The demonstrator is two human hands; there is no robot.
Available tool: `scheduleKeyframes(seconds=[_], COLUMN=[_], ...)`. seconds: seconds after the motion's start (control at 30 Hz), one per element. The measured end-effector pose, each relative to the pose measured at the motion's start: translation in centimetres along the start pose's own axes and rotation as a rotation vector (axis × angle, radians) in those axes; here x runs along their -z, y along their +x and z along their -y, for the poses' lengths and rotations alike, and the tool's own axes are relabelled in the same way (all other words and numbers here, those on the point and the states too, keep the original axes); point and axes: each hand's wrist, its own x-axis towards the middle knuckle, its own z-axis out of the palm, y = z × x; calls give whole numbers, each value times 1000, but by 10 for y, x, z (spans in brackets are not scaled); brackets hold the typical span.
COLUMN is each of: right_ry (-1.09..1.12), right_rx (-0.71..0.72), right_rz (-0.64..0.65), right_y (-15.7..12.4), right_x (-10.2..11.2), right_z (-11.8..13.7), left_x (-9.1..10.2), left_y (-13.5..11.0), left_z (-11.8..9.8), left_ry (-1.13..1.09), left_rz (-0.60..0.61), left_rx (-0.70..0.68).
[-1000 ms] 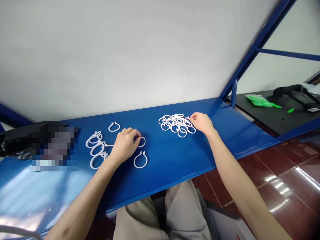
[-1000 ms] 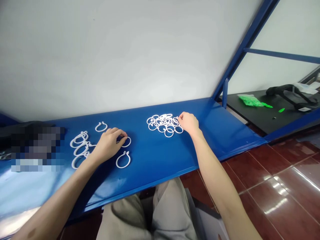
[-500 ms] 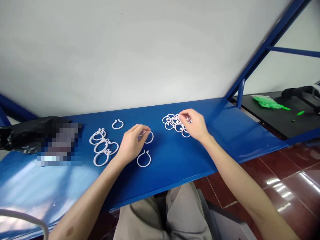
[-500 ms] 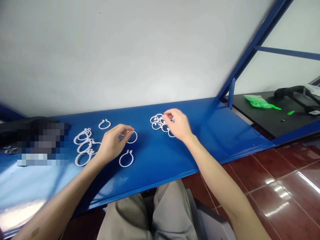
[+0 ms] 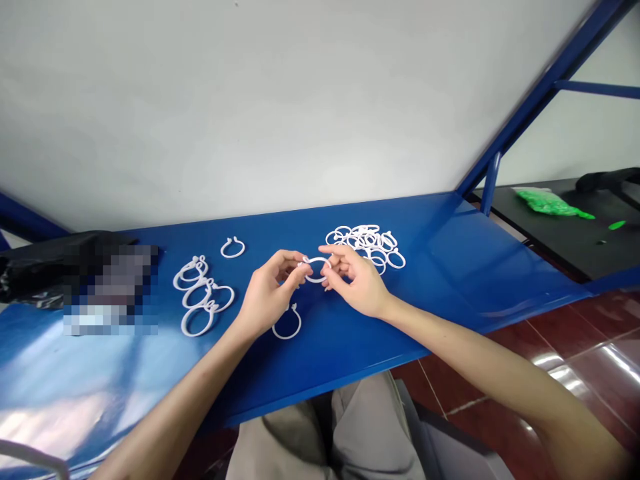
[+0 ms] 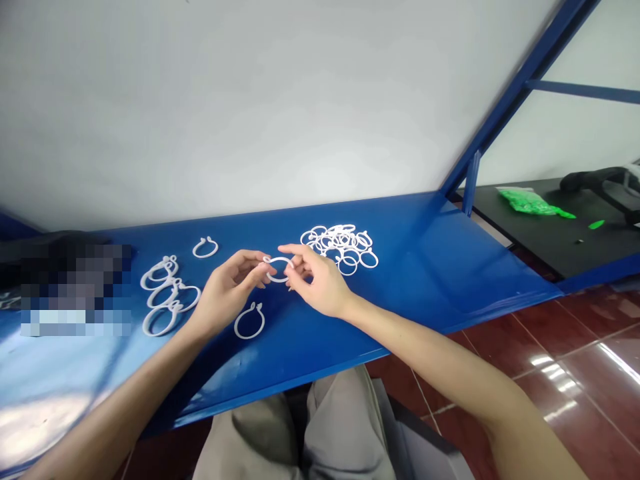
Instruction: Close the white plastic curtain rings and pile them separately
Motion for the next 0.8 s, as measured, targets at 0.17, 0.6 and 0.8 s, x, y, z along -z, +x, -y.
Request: scheduleKeyframes(seconds=[0.17,0.6,0.8], right_ry=[2,-313,-621], right_rx=[-3,285,154], right_rz=[17,36,-181], right_y=[1,0,21], right_x=[-1,-2,56], right_z=[-4,3,2], left_x=[-1,-5,12], left_y=[0,-5,4], left_z=[-1,0,-9], left_ry=[-36,258,419], left_rz=[-40,-38,119], left_rx=[35,-217,-216])
